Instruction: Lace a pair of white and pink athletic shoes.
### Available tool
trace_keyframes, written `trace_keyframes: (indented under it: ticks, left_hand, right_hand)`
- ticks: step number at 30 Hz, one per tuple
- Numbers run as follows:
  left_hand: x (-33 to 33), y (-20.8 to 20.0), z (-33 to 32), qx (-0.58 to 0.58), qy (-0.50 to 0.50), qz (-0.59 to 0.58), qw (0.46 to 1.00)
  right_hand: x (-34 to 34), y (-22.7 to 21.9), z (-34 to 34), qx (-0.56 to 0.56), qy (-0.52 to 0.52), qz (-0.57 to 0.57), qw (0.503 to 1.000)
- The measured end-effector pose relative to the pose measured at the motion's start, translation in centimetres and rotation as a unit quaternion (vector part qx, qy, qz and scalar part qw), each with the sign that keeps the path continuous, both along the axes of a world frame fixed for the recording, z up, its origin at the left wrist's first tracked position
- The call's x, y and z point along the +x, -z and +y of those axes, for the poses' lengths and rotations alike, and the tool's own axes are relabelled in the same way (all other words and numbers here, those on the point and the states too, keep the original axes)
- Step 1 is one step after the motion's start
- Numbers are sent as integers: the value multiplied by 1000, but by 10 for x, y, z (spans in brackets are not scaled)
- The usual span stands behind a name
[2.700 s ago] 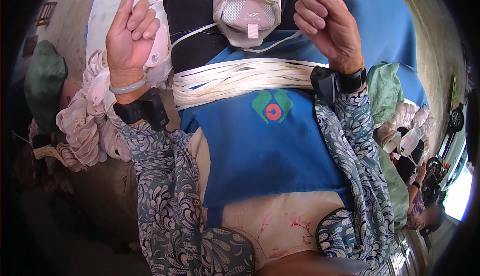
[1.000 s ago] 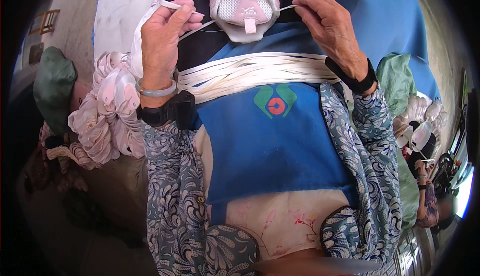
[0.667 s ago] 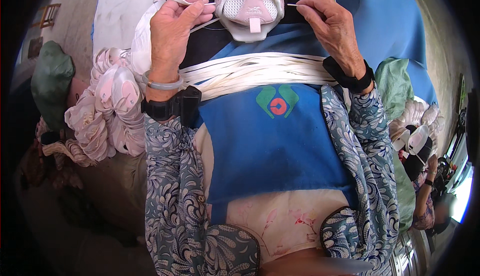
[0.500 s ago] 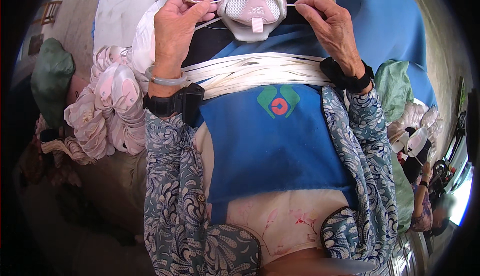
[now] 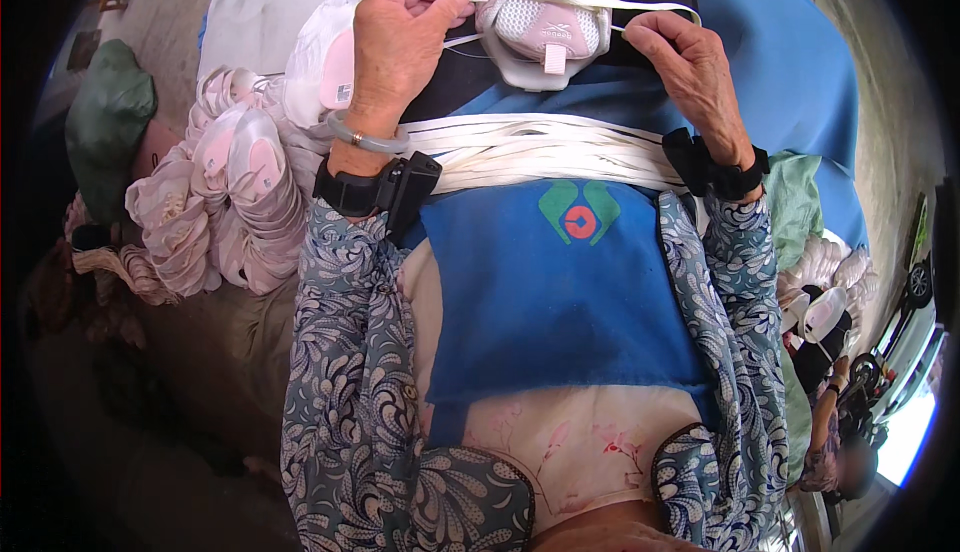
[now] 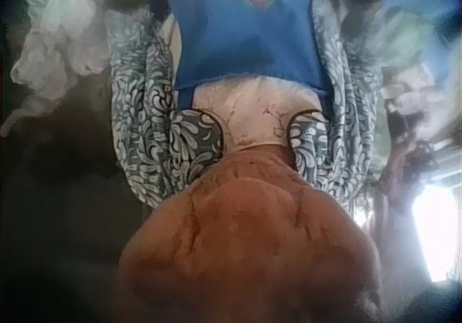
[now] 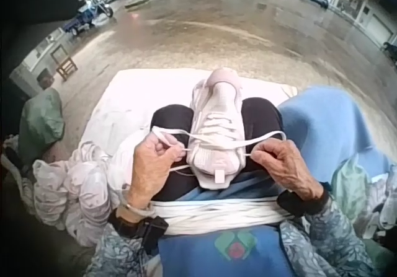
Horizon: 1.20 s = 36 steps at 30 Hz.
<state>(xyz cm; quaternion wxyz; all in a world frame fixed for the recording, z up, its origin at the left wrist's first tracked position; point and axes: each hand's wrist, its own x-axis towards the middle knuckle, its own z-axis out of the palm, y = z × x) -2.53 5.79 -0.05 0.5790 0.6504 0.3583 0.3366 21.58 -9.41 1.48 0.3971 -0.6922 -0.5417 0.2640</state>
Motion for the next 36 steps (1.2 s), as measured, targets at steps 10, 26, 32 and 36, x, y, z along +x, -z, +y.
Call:
trace_keyframes:
  ticks: [10, 26, 32, 36]
  left_hand:
    - [3, -8, 11, 115, 48, 106, 986]
    - [8, -1, -26, 164, -21, 136, 977]
    - [14, -2, -30, 224, -21, 171, 959]
    - [11, 2, -31, 269, -35, 159, 949]
  right_hand:
    - [3, -20, 15, -86, -54, 6, 995]
    - [-39, -3, -10, 99, 88, -311, 941]
    - [-42, 5, -3, 105, 88, -413, 900]
    - [-49, 15, 2, 92, 109, -426, 894]
